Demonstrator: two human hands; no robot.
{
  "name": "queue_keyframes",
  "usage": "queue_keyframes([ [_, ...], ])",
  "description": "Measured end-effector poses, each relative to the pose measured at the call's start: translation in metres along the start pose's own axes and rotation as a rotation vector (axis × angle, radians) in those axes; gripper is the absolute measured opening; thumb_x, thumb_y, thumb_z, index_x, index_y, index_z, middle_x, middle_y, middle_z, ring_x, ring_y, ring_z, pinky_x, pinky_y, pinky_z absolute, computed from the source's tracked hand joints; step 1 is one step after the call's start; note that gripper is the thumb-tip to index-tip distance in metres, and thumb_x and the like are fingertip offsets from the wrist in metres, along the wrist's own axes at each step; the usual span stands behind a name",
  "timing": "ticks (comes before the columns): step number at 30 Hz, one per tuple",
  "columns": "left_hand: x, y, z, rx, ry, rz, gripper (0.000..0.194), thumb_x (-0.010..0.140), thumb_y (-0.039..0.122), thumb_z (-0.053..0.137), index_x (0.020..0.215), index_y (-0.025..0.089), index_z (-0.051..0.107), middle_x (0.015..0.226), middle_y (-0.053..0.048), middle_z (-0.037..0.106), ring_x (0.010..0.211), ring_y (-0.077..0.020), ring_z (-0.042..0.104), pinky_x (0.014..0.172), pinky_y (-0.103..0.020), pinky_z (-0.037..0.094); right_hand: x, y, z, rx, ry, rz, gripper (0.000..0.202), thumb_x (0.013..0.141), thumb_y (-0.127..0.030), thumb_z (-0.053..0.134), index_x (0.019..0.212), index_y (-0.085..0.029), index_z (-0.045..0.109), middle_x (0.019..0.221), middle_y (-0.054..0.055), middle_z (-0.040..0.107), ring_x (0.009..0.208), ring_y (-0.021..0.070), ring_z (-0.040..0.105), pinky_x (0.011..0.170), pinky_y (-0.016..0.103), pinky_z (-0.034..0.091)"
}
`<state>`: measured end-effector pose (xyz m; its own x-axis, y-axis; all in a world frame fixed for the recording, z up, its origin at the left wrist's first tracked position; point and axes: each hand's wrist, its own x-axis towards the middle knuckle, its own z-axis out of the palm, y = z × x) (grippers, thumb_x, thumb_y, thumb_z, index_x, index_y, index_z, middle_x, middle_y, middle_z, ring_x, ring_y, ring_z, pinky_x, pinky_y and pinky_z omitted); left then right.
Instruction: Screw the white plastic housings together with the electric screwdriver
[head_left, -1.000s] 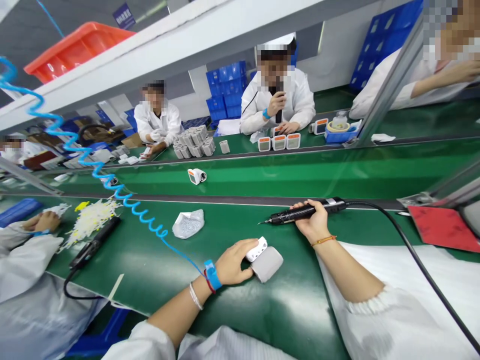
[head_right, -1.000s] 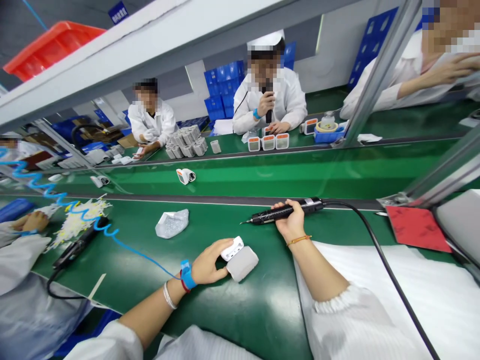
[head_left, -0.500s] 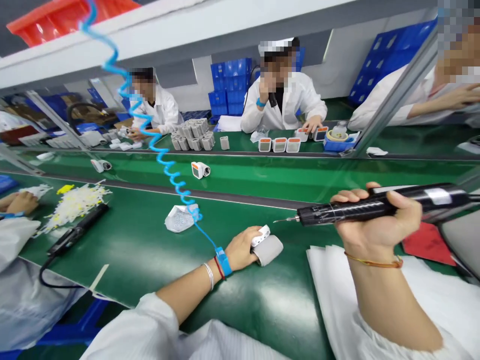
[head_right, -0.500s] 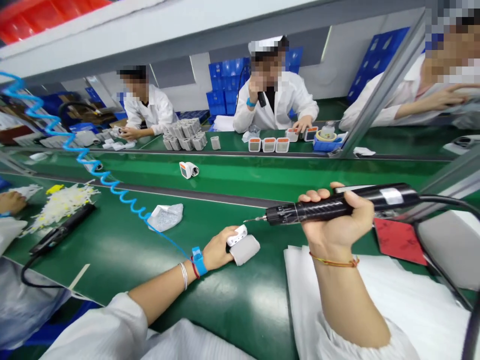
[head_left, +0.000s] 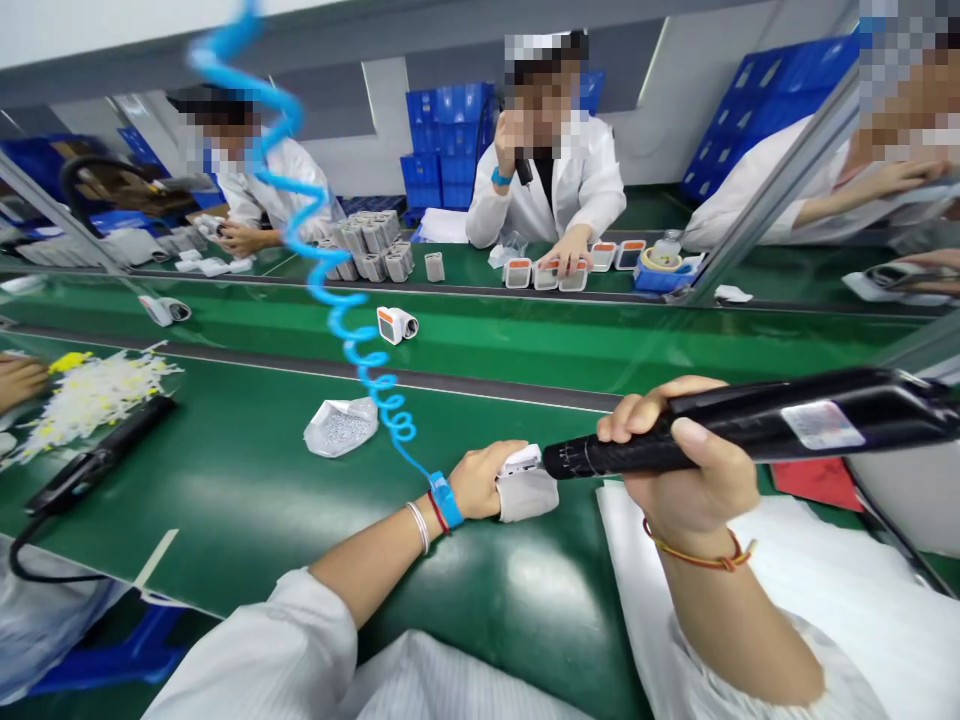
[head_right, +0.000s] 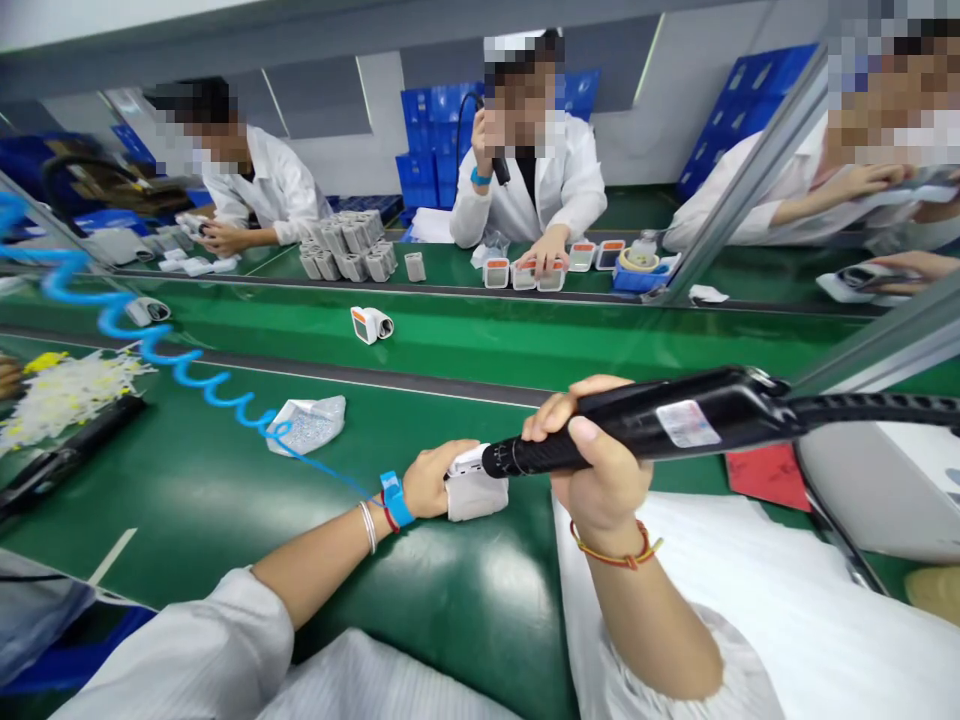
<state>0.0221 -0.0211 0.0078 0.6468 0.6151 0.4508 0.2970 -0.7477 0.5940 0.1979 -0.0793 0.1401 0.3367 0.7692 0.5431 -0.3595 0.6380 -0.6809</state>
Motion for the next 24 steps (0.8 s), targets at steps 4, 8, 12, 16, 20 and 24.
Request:
queue_keyframes([
  [4,0.0,-0.002,-0.001,0.034,-0.048,0.085,0.05,0.077,0.031,0.057,0.123,0.018,0.044,0.108,-0.008,0.063,0.095,-0.0191,0.062,0.083,-0.03,0.051,-0.002,0.011,-0.003,-0.021,-0.038,0.028,0.019,0.071,-0.027,0.063,0.088,-0.021,0.057,0.06,0.0,0.055,0.052,0.0153,0.052,0.049,0.03,0.045],
  [8,0.003,0.0,-0.004,0.061,-0.086,0.096,0.05,0.078,0.031,0.054,0.125,0.018,0.042,0.107,-0.008,0.063,0.094,-0.0188,0.063,0.082,-0.03,0.051,-0.002,0.019,-0.005,-0.055,-0.029,0.056,0.021,0.071,-0.027,0.064,0.089,-0.021,0.056,0.062,-0.001,0.055,0.054,0.0152,0.053,0.051,0.031,0.046],
  [12,0.004,0.003,-0.006,0.058,-0.102,0.103,0.049,0.078,0.029,0.053,0.124,0.018,0.042,0.109,-0.008,0.063,0.094,-0.0182,0.063,0.081,-0.029,0.051,-0.001,0.02,-0.007,-0.08,-0.041,0.059,0.02,0.071,-0.028,0.063,0.089,-0.022,0.056,0.061,-0.001,0.055,0.053,0.0149,0.052,0.05,0.03,0.046],
  [16,0.006,0.005,-0.008,0.068,-0.118,0.092,0.049,0.078,0.027,0.054,0.124,0.018,0.042,0.111,-0.007,0.062,0.095,-0.018,0.063,0.081,-0.028,0.051,-0.001,0.019,-0.007,-0.061,-0.07,0.05,0.02,0.072,-0.027,0.064,0.09,-0.021,0.056,0.062,0.0,0.055,0.053,0.0158,0.052,0.049,0.031,0.045],
  [20,0.007,0.009,-0.01,0.084,-0.16,0.065,0.048,0.079,0.029,0.052,0.124,0.02,0.042,0.111,-0.006,0.062,0.096,-0.0181,0.063,0.083,-0.029,0.05,-0.002,0.018,-0.006,-0.053,-0.115,0.04,0.021,0.072,-0.026,0.065,0.09,-0.021,0.056,0.063,0.001,0.056,0.052,0.0165,0.053,0.049,0.032,0.045],
  [24,0.008,0.011,-0.012,0.103,-0.186,0.07,0.047,0.079,0.029,0.051,0.124,0.02,0.042,0.109,-0.006,0.063,0.094,-0.0178,0.063,0.081,-0.028,0.05,-0.002,0.016,-0.003,-0.062,-0.128,0.047,0.022,0.071,-0.027,0.066,0.09,-0.022,0.056,0.063,0.0,0.056,0.052,0.0164,0.053,0.048,0.032,0.045],
])
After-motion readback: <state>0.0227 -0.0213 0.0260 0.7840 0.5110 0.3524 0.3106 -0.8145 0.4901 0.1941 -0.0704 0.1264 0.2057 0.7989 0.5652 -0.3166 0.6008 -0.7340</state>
